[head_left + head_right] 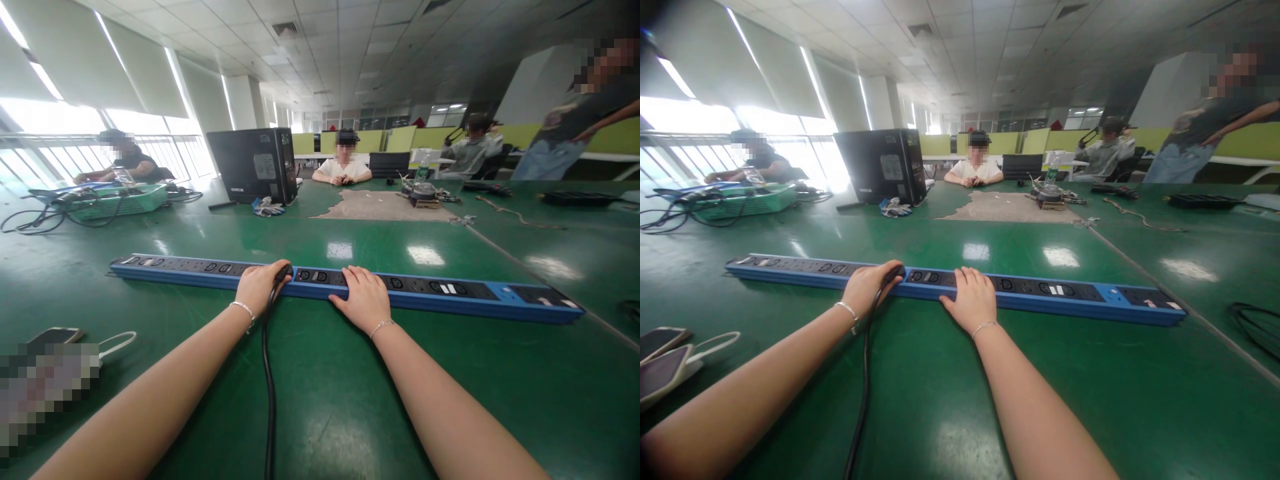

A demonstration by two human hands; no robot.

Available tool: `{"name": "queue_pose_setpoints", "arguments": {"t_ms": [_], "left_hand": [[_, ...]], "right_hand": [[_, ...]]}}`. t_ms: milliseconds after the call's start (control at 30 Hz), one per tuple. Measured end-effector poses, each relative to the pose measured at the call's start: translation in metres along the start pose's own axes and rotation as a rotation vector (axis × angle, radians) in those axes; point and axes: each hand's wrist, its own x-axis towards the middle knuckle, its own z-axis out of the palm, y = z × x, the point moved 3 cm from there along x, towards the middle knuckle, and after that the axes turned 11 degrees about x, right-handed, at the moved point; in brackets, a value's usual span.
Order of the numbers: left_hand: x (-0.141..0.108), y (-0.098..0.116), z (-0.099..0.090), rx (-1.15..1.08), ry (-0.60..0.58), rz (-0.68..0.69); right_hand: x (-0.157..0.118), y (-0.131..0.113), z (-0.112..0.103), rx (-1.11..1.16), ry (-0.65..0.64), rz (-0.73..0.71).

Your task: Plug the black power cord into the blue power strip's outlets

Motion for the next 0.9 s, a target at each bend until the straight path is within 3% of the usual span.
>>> {"name": "queue_pose_setpoints", "arguments": {"t_ms": [300,533,700,900], "left_hand": [[0.008,-0.008,-0.008,0.006,-0.266,-0.042],[0.031,-0.019,-0.026,0.03,-0.382,0.067],[0.043,0.0,-0.033,0.042,-0.463,0.059],[0.045,0.019,-0.022,0.148,-0.424,0.017]], "right_hand": [[0.001,0.001,0.001,-0.002,-0.003,-0.005],[0.0,0.0,0.001,-0.005,0.014,-0.011],[0.0,0.001,0.001,0.002,0.016,-0.009],[0.001,0.0,0.0,-0.001,0.015,-0.003]]}}
